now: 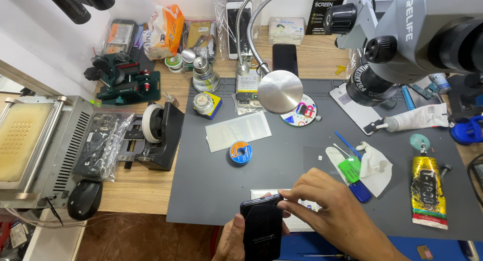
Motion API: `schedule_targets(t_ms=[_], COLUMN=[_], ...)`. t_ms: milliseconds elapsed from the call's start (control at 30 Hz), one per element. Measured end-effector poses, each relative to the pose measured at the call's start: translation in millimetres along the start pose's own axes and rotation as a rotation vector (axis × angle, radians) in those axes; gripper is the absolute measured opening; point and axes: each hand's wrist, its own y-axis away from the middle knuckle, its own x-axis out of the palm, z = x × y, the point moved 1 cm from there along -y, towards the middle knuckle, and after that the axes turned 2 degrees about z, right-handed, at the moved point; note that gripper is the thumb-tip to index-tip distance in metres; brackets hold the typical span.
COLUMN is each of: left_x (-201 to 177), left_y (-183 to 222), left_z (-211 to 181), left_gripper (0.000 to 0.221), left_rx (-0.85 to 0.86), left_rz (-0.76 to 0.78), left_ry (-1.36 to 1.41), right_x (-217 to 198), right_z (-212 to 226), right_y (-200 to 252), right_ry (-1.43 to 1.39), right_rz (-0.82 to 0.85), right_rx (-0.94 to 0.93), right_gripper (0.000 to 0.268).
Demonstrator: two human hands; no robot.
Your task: The person applies adhesive to the edges of a smartphone back cover and then presses it onto the phone chassis. They then handle a second smartphone, peeling off a protective film from its back and wiping the surface with a cloth.
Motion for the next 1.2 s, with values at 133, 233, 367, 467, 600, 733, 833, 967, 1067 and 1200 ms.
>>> schedule_targets(t_ms=[133, 233, 367, 467, 600, 733, 833, 967, 1067, 1200], left_x=[4.5, 3.7, -6.5, -9.4, -12.1, -9.6, -7.4, -4.9, -3.9, -4.9], left_y=[3.5, 4.7, 3.0, 1.9, 1.3, 0.7, 2.8, 3.1, 0.4, -0.3], left_z=[-9.3, -8.4, -0.4, 4.4, 9.3, 9.7, 5.7, -2.4, -8.2, -7.9], left_gripper=[0.088, 0.090, 0.090, 0.090, 0.090, 0.090, 0.090, 0.093, 0.094, 0.090], left_rx=[-0.026, -0.076, -0.081, -0.067, -0.070, 0.011, -0.003, -0.051, 0.007, 0.037], left_rz=[-0.017, -0.053, -0.001, -0.038, -0.051, -0.008, -0.039, -0.014, 0.083, 0.105], left_ry=[-0.057, -0.094, -0.052, -0.037, -0.010, 0.020, 0.000, -0.034, -0.069, -0.025], right_x=[0.1, 0.9, 2.2, 3.0, 7.6, 9.0, 6.9, 6.1, -1.0, -9.5], right_z=[0.5, -0.1, -3.3, -3.6, -8.6, -9.7, -8.7, -10.8, -7.1, -2.0], right_y=[0.4, 0.3, 1.9, 2.7, 5.8, 6.2, 4.1, 2.7, 0.5, -7.9], right_ry=[0.005, 0.018, 0.050, 0.059, 0.087, 0.079, 0.039, -0.045, -0.119, -0.162], right_rz=[0.015, 0.018, 0.032, 0.040, 0.009, 0.007, 0.029, 0.060, 0.122, 0.188], right_rx=[-0.012, -0.028, -0.051, -0.053, -0.108, -0.111, -0.082, -0.043, -0.004, -0.018], right_gripper=[0.008, 0.007, 0.011, 0.011, 0.013, 0.010, 0.007, 0.006, 0.018, 0.018])
